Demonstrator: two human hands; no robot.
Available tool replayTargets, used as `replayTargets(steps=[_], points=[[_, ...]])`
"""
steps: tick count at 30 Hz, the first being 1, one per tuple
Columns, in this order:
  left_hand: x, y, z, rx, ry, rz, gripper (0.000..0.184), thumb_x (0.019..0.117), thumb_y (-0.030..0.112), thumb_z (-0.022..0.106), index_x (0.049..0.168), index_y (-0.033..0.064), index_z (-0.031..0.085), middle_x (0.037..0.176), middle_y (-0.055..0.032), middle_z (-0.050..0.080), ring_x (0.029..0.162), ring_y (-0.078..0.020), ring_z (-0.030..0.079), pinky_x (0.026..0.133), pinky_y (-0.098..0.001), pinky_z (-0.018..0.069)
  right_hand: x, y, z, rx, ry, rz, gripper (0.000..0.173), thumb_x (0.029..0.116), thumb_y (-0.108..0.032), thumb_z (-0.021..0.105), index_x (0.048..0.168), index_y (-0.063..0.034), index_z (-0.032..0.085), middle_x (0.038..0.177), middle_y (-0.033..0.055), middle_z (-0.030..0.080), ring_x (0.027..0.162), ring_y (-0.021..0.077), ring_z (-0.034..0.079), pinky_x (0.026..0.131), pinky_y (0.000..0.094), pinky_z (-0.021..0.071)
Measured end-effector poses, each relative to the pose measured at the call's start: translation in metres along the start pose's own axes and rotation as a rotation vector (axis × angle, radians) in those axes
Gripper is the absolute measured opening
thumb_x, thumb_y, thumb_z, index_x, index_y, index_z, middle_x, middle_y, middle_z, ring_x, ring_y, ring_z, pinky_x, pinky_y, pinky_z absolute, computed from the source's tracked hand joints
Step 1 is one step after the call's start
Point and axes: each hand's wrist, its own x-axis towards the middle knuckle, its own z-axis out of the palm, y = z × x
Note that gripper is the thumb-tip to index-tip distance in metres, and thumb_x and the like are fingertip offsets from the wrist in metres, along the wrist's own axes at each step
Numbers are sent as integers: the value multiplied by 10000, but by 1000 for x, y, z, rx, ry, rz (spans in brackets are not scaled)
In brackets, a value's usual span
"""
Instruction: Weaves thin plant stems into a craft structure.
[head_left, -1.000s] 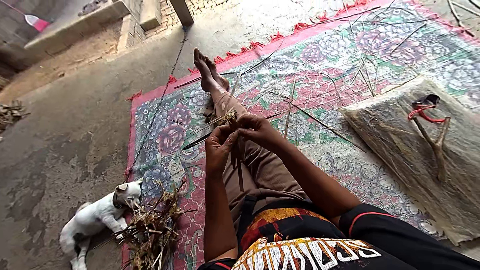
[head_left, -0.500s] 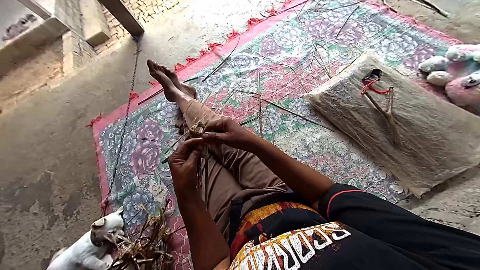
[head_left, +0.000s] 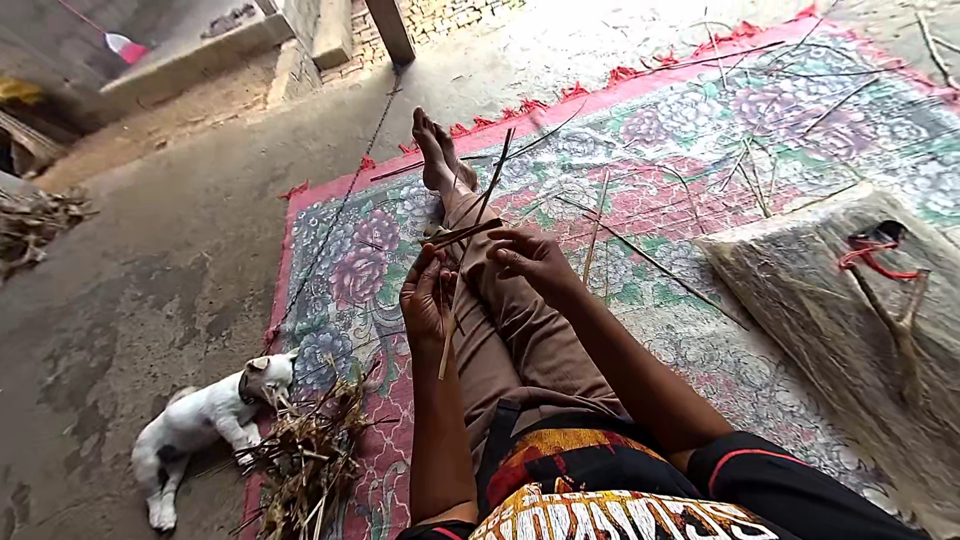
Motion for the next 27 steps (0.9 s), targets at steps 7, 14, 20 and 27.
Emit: replayTargets(steps=[7,14,20,27], points=[[-8,-14,10,203,-147,-15,240,1009,15,583,1214,44,704,1049,-20,734,705,-24,638,641,-165,545,2,11,-7,124,-2,-100,143,937,45,643,1072,13,677,874,3,713,739,54,670,727,260,601],[-9,-14,3,377,-128,87,222,987,53,651,1194,62,732,1028,-31,770,780,-49,708,685,-192,575,-9,10,-5,59,-203,-193,178,954,47,635,1111,35,718,1103,67,738,913,77,703,846,256,600],[-9,-17,1,826,-201,261,188,973,115,696,1148,108,765,972,-23,744,696,-67,638,649,-249,539,-10,-2,9,16,-50,-73,333,1024,16,538,1348,16,615,1131,77,713,794,76,696,734,253,612],[-4,-13,-5,1068,-371,336,110,892,144,780,1001,159,791,904,11,712,644,-99,574,582,-311,478,-4,-5,6,51,125,-17,137,957,56,624,1091,63,653,881,72,704,694,99,691,693,292,629]])
